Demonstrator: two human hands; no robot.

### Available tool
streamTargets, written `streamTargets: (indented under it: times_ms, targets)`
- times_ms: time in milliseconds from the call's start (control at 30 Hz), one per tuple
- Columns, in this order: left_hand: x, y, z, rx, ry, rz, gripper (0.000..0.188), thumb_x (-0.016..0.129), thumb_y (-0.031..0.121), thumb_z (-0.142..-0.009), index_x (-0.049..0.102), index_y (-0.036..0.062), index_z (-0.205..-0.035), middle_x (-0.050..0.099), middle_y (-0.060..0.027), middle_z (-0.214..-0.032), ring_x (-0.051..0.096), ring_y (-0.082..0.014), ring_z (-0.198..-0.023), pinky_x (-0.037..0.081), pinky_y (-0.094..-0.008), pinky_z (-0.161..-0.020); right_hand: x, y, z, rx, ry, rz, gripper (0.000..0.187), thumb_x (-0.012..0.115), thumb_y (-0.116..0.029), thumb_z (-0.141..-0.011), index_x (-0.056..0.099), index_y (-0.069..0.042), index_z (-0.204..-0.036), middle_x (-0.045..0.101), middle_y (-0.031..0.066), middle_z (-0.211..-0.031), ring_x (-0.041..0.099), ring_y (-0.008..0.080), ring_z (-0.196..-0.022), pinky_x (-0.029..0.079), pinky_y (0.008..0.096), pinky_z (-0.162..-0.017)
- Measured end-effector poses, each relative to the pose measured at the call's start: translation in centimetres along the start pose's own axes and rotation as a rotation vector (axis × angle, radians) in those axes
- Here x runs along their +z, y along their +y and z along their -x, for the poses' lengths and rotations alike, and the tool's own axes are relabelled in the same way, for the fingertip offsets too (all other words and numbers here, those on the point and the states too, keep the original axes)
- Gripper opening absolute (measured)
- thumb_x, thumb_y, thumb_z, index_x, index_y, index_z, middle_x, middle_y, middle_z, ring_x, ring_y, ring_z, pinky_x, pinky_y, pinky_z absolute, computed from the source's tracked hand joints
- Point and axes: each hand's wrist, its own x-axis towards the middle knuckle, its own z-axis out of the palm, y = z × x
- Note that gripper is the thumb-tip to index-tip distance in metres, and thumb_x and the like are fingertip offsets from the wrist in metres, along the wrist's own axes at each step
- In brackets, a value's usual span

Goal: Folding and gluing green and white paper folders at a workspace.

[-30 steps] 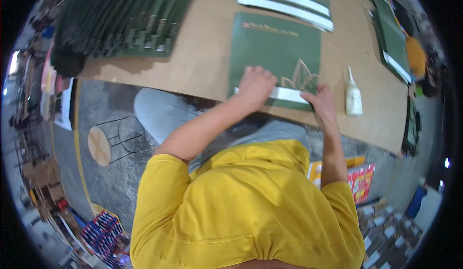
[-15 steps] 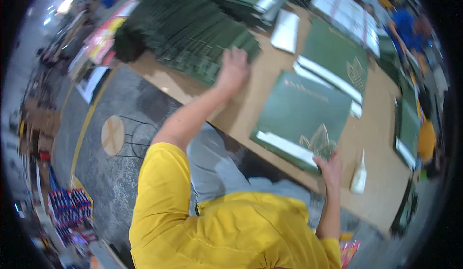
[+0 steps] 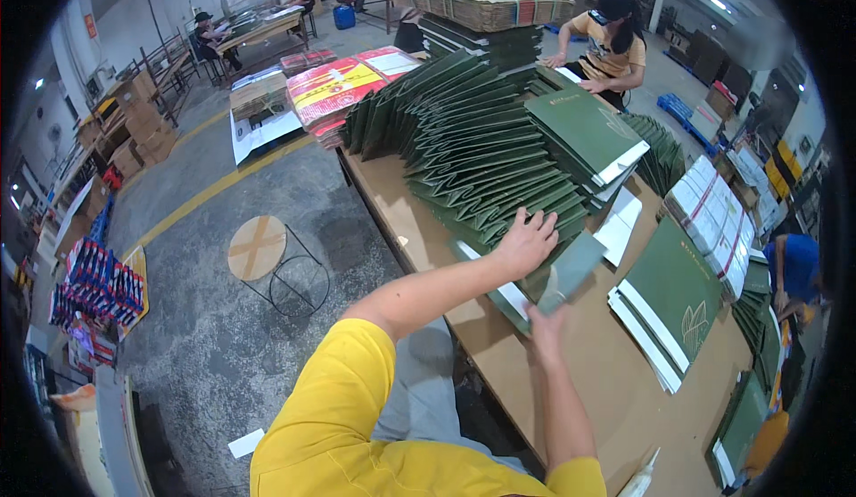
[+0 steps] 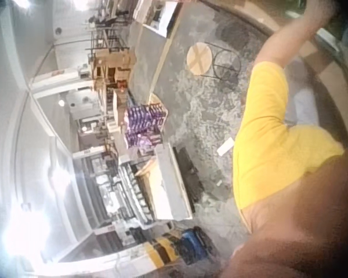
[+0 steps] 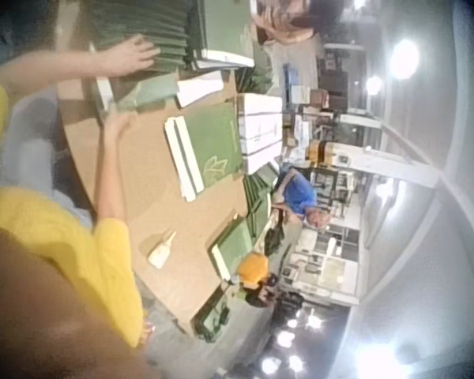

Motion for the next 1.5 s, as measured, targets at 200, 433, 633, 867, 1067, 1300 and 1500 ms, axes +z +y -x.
streamTargets:
  times_ms: [200, 433, 633, 867, 1067, 1300, 1500]
  targets:
    - [3.1, 1.9, -0.3, 0.053, 0.064, 0.077, 0.042, 0.061, 0.020, -0.076, 0.057, 0.0045, -0.115, 0.044, -0.0175, -0.136, 0.041, -0.0327, -0.127, 0.028, -0.0544, -0.104, 4.4, 3.7, -8.6, 0.061, -0.125, 0.344, 0.053, 0.074, -0.030, -0.074, 0.054, 0.006, -0.109, 0.062, 0.0242, -0.099, 0.061, 0.0333, -0.094, 0.047, 0.0423, -0.080]
    - [2.3, 2.9, 7.2, 0.096, 0.212, 0.580, 0.032, 0.059, 0.010, -0.078, 0.055, -0.0003, -0.108, 0.051, -0.0213, -0.122, 0.046, -0.0390, -0.117, 0.036, -0.0496, -0.098, -12.8, -5.4, -3.2, -0.225, 0.400, 0.914, 0.050, 0.062, -0.026, -0.083, 0.048, 0.002, -0.122, 0.046, 0.0212, -0.126, 0.043, 0.0360, -0.119, 0.038, 0.0444, -0.096]
    - [3.6, 9.9, 10.2, 0.035, -0.007, 0.745, 0.034, 0.061, 0.019, -0.083, 0.057, 0.0032, -0.113, 0.052, -0.0170, -0.124, 0.043, -0.0355, -0.121, 0.035, -0.0469, -0.102, -26.3, -2.0, -2.6, -0.132, 0.603, 1.265, 0.061, 0.059, -0.034, -0.085, 0.040, 0.001, -0.131, 0.042, 0.0170, -0.134, 0.037, 0.0325, -0.127, 0.032, 0.0493, -0.103]
    - [4.4, 9.1, 11.2, 0.025, -0.014, 0.727, 0.033, 0.061, 0.018, -0.083, 0.057, 0.0030, -0.111, 0.053, -0.0141, -0.124, 0.043, -0.0348, -0.121, 0.036, -0.0466, -0.102, -24.1, 1.0, 4.5, -0.253, 0.391, 1.425, 0.042, 0.060, -0.033, -0.083, 0.059, -0.009, -0.117, 0.056, 0.0098, -0.101, 0.050, 0.0280, -0.099, 0.039, 0.0428, -0.091]
    - [4.5, 9.5, 9.9, -0.083, -0.043, 0.798, 0.028, 0.059, 0.012, -0.083, 0.059, 0.0016, -0.109, 0.058, -0.0154, -0.114, 0.052, -0.0336, -0.109, 0.041, -0.0425, -0.096, -21.3, -1.7, 17.3, -0.360, 0.241, 1.237, 0.026, 0.068, -0.028, -0.078, 0.066, -0.010, -0.096, 0.057, 0.0082, -0.089, 0.051, 0.0276, -0.088, 0.041, 0.0414, -0.079]
    - [3.6, 17.9, 0.3, 0.189, 0.077, 0.944, 0.033, 0.058, 0.011, -0.082, 0.054, 0.0004, -0.113, 0.055, -0.0174, -0.118, 0.050, -0.0351, -0.109, 0.043, -0.0432, -0.092, -21.5, -1.0, 25.5, -0.278, 0.306, 0.855, 0.029, 0.068, -0.026, -0.077, 0.065, -0.005, -0.097, 0.058, 0.0137, -0.100, 0.051, 0.0318, -0.098, 0.038, 0.0455, -0.089]
    - [10.1, 22.6, -2.3, 0.253, -0.026, 0.653, 0.045, 0.049, 0.036, -0.091, 0.050, 0.0013, -0.119, 0.048, -0.0176, -0.128, 0.040, -0.0355, -0.122, 0.028, -0.0523, -0.103, -21.4, 0.4, 25.7, -0.089, 0.232, 1.157, 0.064, 0.067, -0.036, -0.077, 0.048, -0.006, -0.129, 0.036, 0.0234, -0.138, 0.029, 0.0430, -0.130, 0.023, 0.0531, -0.108]
